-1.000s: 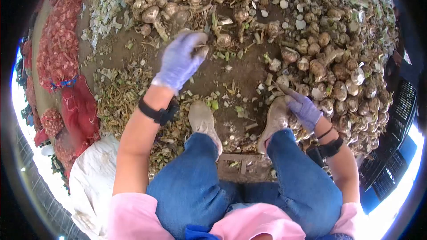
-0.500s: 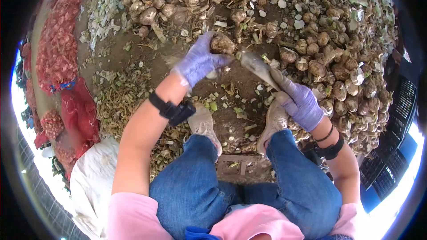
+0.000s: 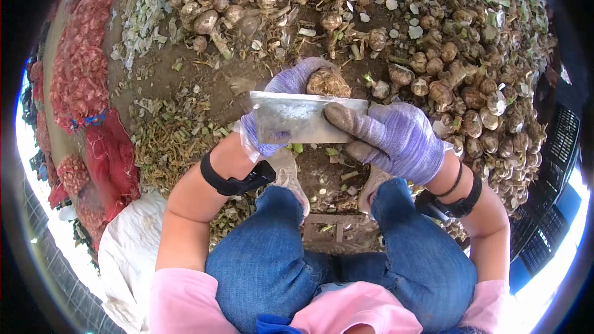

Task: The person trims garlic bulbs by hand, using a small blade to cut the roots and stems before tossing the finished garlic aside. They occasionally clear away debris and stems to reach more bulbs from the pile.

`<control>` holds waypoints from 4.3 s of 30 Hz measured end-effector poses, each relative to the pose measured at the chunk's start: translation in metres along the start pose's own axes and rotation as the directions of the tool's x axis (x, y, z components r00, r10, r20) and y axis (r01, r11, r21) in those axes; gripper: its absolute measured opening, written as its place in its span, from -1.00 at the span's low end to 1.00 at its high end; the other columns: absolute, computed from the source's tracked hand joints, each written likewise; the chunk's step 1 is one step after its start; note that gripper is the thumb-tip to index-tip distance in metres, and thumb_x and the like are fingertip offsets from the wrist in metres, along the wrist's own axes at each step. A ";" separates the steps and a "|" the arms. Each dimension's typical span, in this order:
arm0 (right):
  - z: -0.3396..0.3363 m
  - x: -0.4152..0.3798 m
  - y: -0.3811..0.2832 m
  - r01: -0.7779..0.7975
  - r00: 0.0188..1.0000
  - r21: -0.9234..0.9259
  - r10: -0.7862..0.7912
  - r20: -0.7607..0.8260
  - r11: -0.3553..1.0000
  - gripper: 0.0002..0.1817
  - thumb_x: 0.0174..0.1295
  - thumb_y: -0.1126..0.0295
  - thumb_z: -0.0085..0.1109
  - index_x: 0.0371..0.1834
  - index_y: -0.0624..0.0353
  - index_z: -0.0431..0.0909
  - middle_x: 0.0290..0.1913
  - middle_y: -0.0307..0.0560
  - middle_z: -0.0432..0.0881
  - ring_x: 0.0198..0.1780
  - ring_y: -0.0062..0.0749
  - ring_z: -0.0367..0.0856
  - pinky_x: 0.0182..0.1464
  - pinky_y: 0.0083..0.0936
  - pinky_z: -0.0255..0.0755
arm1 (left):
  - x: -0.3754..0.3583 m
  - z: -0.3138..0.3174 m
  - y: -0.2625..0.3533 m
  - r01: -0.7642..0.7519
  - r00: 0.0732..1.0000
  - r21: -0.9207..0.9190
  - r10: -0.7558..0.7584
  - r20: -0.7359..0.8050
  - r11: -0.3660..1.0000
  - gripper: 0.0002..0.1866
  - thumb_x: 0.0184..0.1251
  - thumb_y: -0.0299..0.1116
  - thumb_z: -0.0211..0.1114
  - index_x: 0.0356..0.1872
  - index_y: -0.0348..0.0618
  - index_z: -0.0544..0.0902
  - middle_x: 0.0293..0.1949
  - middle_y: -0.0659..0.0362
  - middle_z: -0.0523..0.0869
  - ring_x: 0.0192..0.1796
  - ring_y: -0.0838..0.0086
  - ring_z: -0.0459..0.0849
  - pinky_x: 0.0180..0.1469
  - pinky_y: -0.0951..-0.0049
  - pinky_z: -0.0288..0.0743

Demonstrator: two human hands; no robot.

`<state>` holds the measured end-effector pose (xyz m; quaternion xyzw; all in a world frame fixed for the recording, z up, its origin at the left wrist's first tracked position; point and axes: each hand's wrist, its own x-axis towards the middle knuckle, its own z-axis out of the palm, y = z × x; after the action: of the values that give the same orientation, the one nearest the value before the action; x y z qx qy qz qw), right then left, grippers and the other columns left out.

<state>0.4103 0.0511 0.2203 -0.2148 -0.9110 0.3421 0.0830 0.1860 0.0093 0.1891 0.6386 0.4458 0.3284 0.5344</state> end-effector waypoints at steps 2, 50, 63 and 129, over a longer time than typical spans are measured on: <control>0.001 0.000 -0.001 0.012 1.000 -0.008 -0.013 -0.018 1.000 -0.34 0.26 0.15 0.19 0.47 -0.27 0.28 -0.56 -0.07 0.47 -0.59 -0.16 0.54 -0.55 -0.26 0.42 | -0.004 0.003 0.001 0.017 0.999 -0.106 -0.021 -0.034 0.994 -0.35 0.10 -0.21 0.48 0.20 -0.22 0.44 -0.02 0.15 0.68 0.01 0.50 0.65 0.22 0.43 0.50; 0.057 -0.110 0.051 -0.858 0.497 0.447 0.628 0.599 0.252 -0.39 0.44 -0.01 -0.03 0.52 -0.12 0.22 -0.20 -0.15 0.61 -0.30 -0.44 0.54 -0.25 -0.50 0.49 | -0.032 -0.027 -0.045 0.030 0.905 0.528 0.201 -0.375 0.849 -0.62 -0.03 -0.23 0.56 -0.19 0.01 0.61 -0.32 0.27 0.64 -0.24 0.45 0.67 -0.07 0.26 0.65; 0.059 -0.102 0.053 -0.752 0.636 0.585 0.567 0.523 0.304 -0.36 0.42 0.00 0.02 0.51 -0.03 0.23 -0.06 -0.08 0.67 -0.13 -0.47 0.57 -0.02 -0.46 0.48 | 0.145 0.005 -0.106 0.628 0.771 0.583 -0.515 -0.376 0.515 -0.27 0.24 -0.42 0.36 0.41 -0.17 0.22 0.42 -0.22 0.26 0.30 0.07 0.48 0.42 0.30 0.36; 0.056 -0.093 0.052 -0.814 0.543 0.541 0.604 0.584 0.209 -0.38 0.44 0.05 0.02 0.52 -0.03 0.22 0.03 -0.07 0.66 -0.03 -0.38 0.58 0.12 -0.44 0.44 | 0.080 0.013 -0.047 0.298 0.948 0.226 -0.262 -0.178 0.927 -0.30 0.28 0.08 0.32 0.38 0.06 0.37 0.29 -0.04 0.45 0.37 0.16 0.41 0.44 0.15 0.28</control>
<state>0.4940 0.0117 0.1438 -0.5080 -0.4643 0.7163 -0.1150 0.2187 0.0794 0.1362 0.6049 0.6081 0.2352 0.4572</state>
